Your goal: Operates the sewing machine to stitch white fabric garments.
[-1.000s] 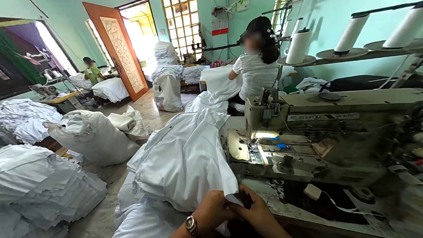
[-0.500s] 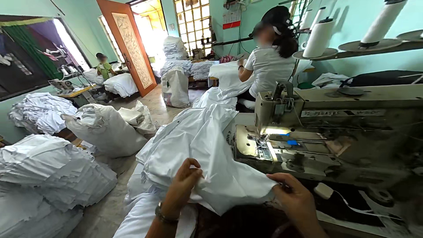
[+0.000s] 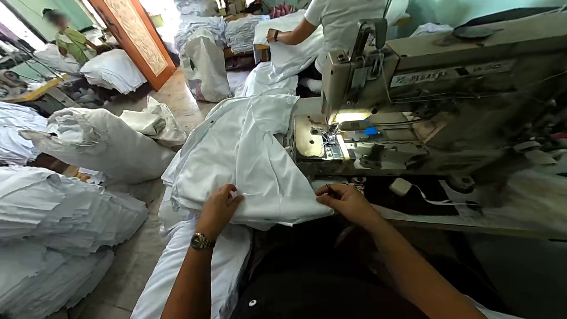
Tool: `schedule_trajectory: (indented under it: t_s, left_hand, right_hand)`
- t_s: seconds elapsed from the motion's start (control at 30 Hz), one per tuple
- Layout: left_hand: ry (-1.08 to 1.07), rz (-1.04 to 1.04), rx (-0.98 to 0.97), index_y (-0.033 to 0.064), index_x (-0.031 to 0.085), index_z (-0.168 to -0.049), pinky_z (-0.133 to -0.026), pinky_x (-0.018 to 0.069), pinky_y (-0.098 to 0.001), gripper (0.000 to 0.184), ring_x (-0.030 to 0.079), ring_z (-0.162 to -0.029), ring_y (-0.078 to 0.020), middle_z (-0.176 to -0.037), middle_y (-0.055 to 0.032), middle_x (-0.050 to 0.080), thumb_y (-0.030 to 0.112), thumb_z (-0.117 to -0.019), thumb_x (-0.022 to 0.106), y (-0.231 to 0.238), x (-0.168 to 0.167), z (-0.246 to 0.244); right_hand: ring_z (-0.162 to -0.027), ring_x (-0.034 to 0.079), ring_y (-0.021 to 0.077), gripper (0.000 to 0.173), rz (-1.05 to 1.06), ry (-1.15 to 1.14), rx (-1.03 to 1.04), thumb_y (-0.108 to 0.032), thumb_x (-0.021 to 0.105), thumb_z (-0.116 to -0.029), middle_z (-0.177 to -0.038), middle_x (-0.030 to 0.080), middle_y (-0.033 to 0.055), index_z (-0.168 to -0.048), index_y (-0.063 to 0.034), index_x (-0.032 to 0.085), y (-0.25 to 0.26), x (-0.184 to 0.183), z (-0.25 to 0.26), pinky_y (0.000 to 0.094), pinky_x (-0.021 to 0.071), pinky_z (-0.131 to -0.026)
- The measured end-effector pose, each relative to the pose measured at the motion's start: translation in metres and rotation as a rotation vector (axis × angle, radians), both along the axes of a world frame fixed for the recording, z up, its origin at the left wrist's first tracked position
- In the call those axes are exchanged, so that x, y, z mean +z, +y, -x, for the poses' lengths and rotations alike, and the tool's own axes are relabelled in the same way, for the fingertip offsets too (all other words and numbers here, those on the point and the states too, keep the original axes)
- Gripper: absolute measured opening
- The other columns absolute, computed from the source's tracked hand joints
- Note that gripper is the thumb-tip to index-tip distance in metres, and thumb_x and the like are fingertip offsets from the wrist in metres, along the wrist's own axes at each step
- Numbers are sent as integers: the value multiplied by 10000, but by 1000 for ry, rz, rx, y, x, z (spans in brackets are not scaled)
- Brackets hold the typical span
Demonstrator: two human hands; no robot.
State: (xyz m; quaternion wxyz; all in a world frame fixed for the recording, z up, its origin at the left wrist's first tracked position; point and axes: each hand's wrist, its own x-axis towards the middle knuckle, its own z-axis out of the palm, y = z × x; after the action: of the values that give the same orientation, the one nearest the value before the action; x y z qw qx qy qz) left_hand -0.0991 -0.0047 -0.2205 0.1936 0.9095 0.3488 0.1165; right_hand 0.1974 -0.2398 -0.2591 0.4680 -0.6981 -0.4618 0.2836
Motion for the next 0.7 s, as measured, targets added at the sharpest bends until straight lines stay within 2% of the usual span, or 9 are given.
schedule_trajectory:
  t_s: [0.07, 0.17, 0.27, 0.33, 0.4, 0.5, 0.57, 0.63, 0.7]
  left_hand:
    - [-113, -188, -38, 35, 705, -1162, -913, 543, -551, 331, 673, -1025, -355, -1088, -176, 696, 304, -970, 674, -17, -3, -3]
    - [-179, -316, -132, 82, 736, -1122, -942, 523, -548, 272, 668, -1088, -325, -1127, -122, 716, 296, -994, 626, -33, -2, -14]
    - [-73, -246, -215, 117, 741, -1125, -973, 494, -555, 290, 663, -1093, -309, -1083, -92, 725, 334, -1024, 576, -34, -11, -24]
    - [-68, -246, -224, 113, 747, -1048, -917, 509, -537, 267, 672, -974, -301, -949, -88, 709, 329, -1011, 596, -32, -15, -27]
    - [-149, -254, -225, 120, 747, -1034, -868, 524, -499, 239, 667, -918, -275, -919, -77, 691, 314, -1001, 611, -31, -17, -27]
    - [-276, -223, -252, 147, 730, -1207, -911, 539, -476, 280, 665, -1011, -252, -1066, -90, 692, 302, -1000, 622, -34, -15, -25]
    - [-286, -187, -283, 173, 737, -1223, -941, 521, -470, 301, 642, -1065, -245, -1123, -82, 681, 339, -1016, 596, -38, -14, -29]
    - [-258, -155, -315, 151, 766, -1068, -950, 508, -490, 288, 636, -1087, -259, -1138, -86, 684, 377, -1017, 594, -42, -15, -33]
    - [-292, -156, -348, 112, 740, -910, -904, 519, -459, 302, 654, -1014, -235, -1043, -77, 698, 366, -1013, 612, -43, -16, -33]
  right_hand:
    - [-702, 587, 112, 306, 37, -212, 17, -348, 716, -950, -833, 667, 35, -1105, -85, 740, -1, 9, 5, 324, 518, -686]
    - [-931, 702, 245, 353, -20, -519, 44, -382, 684, -966, -1010, 734, 108, -1132, -77, 748, 3, 18, 17, 458, 574, -869]
    - [-972, 712, 271, 266, -20, -605, 103, -286, 657, -994, -1013, 737, 117, -1105, -58, 737, 10, 17, 29, 468, 574, -906]
    - [-942, 719, 276, 198, -19, -613, 125, -204, 649, -990, -975, 734, 127, -1050, -35, 731, 13, 15, 32, 468, 582, -879]
    - [-901, 718, 259, 172, -32, -582, 127, -173, 643, -986, -950, 728, 125, -1026, -26, 724, 12, 16, 32, 447, 588, -849]
    - [-821, 689, 179, 190, -51, -449, 133, -203, 606, -1010, -912, 706, 90, -1051, -43, 699, 6, 22, 34, 356, 582, -782]
    - [-771, 657, 107, 202, -95, -373, 168, -237, 571, -1032, -875, 683, 52, -1059, -67, 675, 4, 27, 38, 278, 563, -731]
    - [-741, 635, 54, 210, -165, -323, 209, -258, 565, -1037, -849, 672, 22, -1053, -77, 670, 2, 34, 42, 220, 546, -702]
    - [-722, 611, 11, 214, -231, -306, 201, -272, 564, -1037, -828, 658, -5, -1037, -85, 667, -2, 38, 43, 176, 526, -677]
